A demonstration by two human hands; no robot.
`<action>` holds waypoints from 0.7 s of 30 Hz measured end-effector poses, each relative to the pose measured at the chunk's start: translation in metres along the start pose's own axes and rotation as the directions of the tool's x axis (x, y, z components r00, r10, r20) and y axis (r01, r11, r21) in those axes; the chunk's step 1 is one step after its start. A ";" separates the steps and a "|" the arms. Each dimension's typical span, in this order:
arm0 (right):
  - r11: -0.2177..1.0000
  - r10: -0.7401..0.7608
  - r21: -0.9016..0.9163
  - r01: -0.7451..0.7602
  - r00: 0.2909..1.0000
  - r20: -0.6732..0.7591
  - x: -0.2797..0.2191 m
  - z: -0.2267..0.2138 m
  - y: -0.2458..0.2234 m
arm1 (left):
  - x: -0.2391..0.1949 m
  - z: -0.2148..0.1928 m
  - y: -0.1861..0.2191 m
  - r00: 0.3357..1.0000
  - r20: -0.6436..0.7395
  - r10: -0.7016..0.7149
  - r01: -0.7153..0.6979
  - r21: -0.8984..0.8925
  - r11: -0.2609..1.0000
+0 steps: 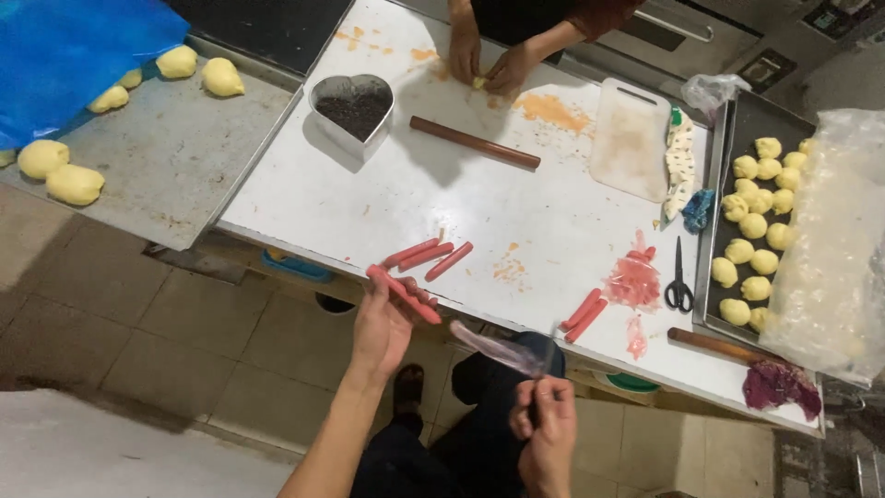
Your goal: Cutting red paper strips and rolling dough into shapes in a bakery.
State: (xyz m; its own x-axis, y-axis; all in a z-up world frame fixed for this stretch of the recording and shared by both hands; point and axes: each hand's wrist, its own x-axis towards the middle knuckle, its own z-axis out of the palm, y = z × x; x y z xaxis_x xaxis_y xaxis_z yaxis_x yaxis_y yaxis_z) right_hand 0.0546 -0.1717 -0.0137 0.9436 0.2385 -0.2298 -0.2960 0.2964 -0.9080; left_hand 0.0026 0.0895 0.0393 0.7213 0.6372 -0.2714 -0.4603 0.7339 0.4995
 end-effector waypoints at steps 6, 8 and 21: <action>0.990 -0.143 -0.005 0.143 0.980 -0.136 0.037 -0.039 -0.041 | 0.052 -0.007 0.019 0.962 -0.264 -0.069 0.227 0.635 0.738; 0.988 -0.155 -0.004 0.156 0.975 -0.161 0.044 -0.058 -0.050 | 0.104 -0.048 0.004 0.989 -0.125 0.076 0.080 0.896 0.436; 0.963 -0.152 -0.262 0.064 0.930 -0.334 0.174 -0.142 -0.086 | 0.148 -0.036 -0.168 0.860 0.478 0.177 -0.422 0.862 -0.280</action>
State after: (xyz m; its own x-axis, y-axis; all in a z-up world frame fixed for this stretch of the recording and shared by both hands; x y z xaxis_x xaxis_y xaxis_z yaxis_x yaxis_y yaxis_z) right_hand 0.2654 -0.2873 -0.0250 0.9725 -0.1318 -0.1922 -0.1859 0.0586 -0.9808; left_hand 0.1680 0.0686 -0.1142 0.7867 0.5653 0.2482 0.2706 -0.6770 0.6844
